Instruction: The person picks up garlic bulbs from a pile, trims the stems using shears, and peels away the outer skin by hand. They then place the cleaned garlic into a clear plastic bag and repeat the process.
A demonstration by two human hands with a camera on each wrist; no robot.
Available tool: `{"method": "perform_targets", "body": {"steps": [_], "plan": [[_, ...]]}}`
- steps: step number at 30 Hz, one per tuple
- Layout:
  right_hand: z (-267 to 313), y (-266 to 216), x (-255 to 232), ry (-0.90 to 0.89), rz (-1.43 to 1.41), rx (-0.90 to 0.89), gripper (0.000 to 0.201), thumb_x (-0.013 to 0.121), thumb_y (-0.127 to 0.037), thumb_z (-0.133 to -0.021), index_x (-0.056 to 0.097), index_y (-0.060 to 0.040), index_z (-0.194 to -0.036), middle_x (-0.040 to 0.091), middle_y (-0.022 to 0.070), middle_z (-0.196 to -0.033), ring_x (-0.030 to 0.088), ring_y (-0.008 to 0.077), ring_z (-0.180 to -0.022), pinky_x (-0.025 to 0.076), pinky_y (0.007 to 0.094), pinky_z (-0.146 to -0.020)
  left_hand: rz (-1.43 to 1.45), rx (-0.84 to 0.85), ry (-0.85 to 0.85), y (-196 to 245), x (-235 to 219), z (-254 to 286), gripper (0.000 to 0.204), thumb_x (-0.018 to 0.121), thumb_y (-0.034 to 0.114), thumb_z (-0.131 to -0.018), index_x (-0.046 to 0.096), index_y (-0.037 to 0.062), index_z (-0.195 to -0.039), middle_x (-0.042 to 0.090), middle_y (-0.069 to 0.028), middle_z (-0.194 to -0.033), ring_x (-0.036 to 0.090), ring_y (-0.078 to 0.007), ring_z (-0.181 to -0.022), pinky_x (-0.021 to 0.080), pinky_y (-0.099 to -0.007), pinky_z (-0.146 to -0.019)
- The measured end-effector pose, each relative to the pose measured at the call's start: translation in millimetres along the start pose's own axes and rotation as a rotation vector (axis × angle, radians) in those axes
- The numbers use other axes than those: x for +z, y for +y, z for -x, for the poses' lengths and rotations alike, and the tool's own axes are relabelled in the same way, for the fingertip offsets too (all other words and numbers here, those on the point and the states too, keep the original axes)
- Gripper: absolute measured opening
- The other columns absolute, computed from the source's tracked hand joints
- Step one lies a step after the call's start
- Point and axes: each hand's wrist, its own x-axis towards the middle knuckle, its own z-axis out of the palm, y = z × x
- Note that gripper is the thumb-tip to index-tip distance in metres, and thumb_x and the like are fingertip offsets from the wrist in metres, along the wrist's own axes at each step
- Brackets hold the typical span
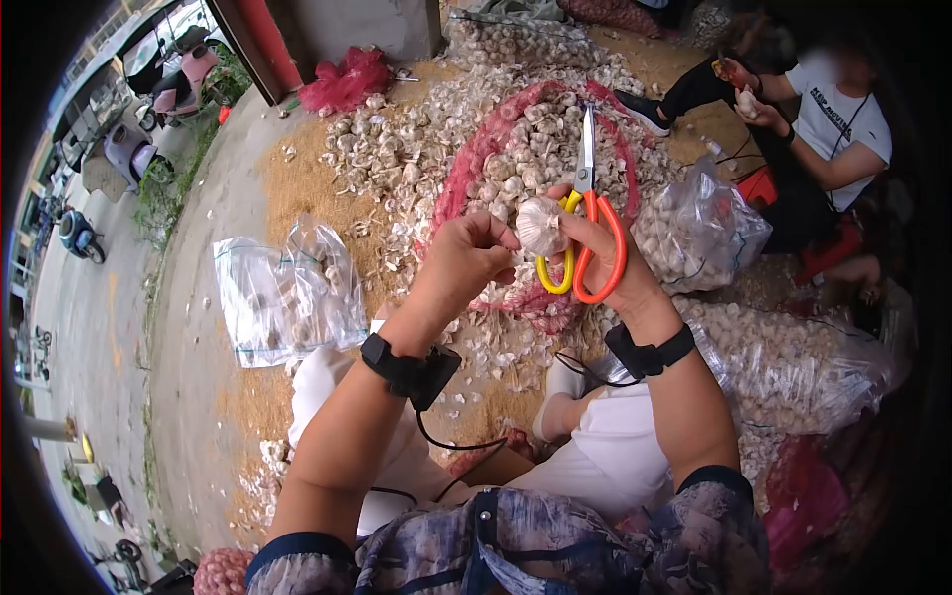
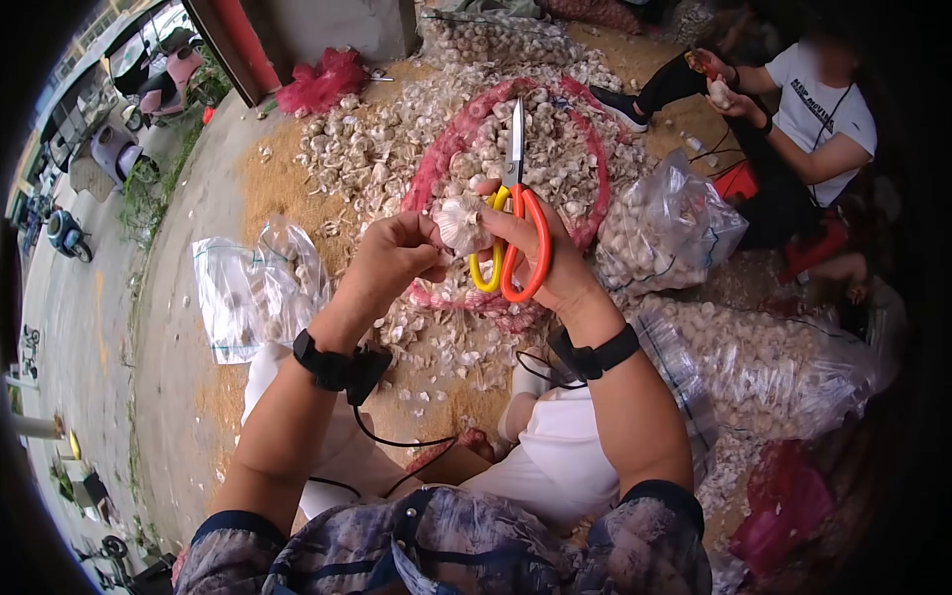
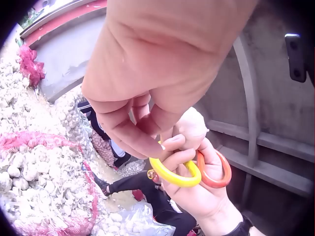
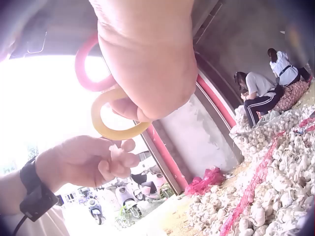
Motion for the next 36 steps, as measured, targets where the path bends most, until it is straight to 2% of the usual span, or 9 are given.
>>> {"method": "perform_targets", "body": {"steps": [3, 6, 9, 11, 16, 18, 28, 30, 36], "plan": [[0, -5, 3, 0.088, -0.064, -0.008, 0.034, 0.064, -0.014, -0.089, 0.052, -0.0059, -0.121, 0.063, 0.0049, -0.091, 0.064, 0.0140, -0.078, 0.053, 0.0282, -0.063, -0.333, -0.085, -0.067, -2, 0, 1, 0.016, 0.055, -0.003, -0.086, 0.062, -0.0014, -0.100, 0.066, -0.0068, -0.088, 0.063, -0.0117, -0.075, 0.055, -0.0257, -0.072], [3, -10, -2, 0.062, 0.137, 0.004, 0.034, 0.066, -0.015, -0.088, 0.054, -0.0060, -0.118, 0.063, 0.0045, -0.091, 0.062, 0.0124, -0.068, 0.052, 0.0255, -0.056, 0.123, 0.016, 0.028, 20, 6, 11, 0.044, 0.055, 0.000, -0.087, 0.053, 0.0045, -0.132, 0.058, -0.0124, -0.125, 0.061, -0.0106, -0.096, 0.054, -0.0254, -0.079], [5, -6, -1, 0.054, 0.252, 0.065, 0.035, 0.069, -0.018, -0.087, 0.055, -0.0067, -0.117, 0.062, 0.0032, -0.090, 0.059, 0.0097, -0.061, 0.049, 0.0229, -0.049, 0.056, 0.090, -0.268, 36, 3, 15, 0.046, 0.057, 0.001, -0.088, 0.050, 0.0049, -0.134, 0.059, -0.0112, -0.123, 0.061, -0.0114, -0.097, 0.055, -0.0277, -0.081], [4, -4, -1, 0.094, 0.322, 0.044, 0.038, 0.071, -0.019, -0.086, 0.055, -0.0068, -0.119, 0.062, 0.0018, -0.089, 0.058, 0.0090, -0.060, 0.048, 0.0209, -0.048, 0.027, 0.106, -0.287, 21, 4, 11, 0.046, 0.060, 0.001, -0.089, 0.048, 0.0047, -0.134, 0.060, -0.0105, -0.119, 0.063, -0.0139, -0.096, 0.056, -0.0293, -0.080], [4, -1, 8, 0.042, 0.116, -0.003, 0.052, 0.072, -0.010, -0.084, 0.048, -0.0106, -0.129, 0.057, 0.0009, -0.103, 0.056, 0.0085, -0.093, 0.047, 0.0247, -0.083, 0.214, 0.183, 0.012, 17, 18, 14, 0.037, 0.065, 0.003, -0.088, 0.047, 0.0014, -0.121, 0.058, -0.0099, -0.114, 0.065, -0.0167, -0.093, 0.059, -0.0300, -0.078], [4, 2, 17, 0.034, 0.158, -0.054, 0.053, 0.072, -0.007, -0.083, 0.048, -0.0105, -0.130, 0.057, 0.0003, -0.102, 0.056, 0.0086, -0.092, 0.047, 0.0243, -0.083, 0.229, 0.235, 0.149, 13, 21, 11, 0.036, 0.065, 0.003, -0.087, 0.044, -0.0006, -0.116, 0.053, -0.0085, -0.113, 0.066, -0.0174, -0.090, 0.061, -0.0305, -0.075], [8, -4, 14, 0.070, 0.195, -0.054, 0.051, 0.071, -0.003, -0.080, 0.051, -0.0075, -0.127, 0.057, -0.0001, -0.094, 0.059, 0.0090, -0.081, 0.049, 0.0217, -0.074, -0.003, 0.292, 0.156, 15, 16, 11, 0.024, 0.065, 0.007, -0.088, 0.050, -0.0031, -0.103, 0.057, -0.0076, -0.097, 0.066, -0.0147, -0.085, 0.059, -0.0256, -0.069], [6, -1, 16, 0.082, 0.178, -0.043, 0.052, 0.072, -0.004, -0.080, 0.050, -0.0065, -0.128, 0.058, -0.0007, -0.091, 0.059, 0.0088, -0.076, 0.050, 0.0223, -0.071, -0.275, 0.386, 0.201, 19, 17, 12, 0.023, 0.066, 0.007, -0.087, 0.052, -0.0024, -0.103, 0.060, -0.0071, -0.092, 0.067, -0.0136, -0.082, 0.056, -0.0236, -0.065], [0, 10, 9, 0.107, 0.341, -0.122, 0.057, 0.074, -0.005, -0.080, 0.047, -0.0042, -0.130, 0.063, -0.0003, -0.087, 0.059, 0.0059, -0.079, 0.049, 0.0201, -0.071, -0.185, 0.256, 0.185, 17, 14, 10, 0.022, 0.065, 0.003, -0.083, 0.054, -0.0031, -0.101, 0.063, -0.0066, -0.085, 0.066, -0.0121, -0.073, 0.053, -0.0236, -0.062]]}}
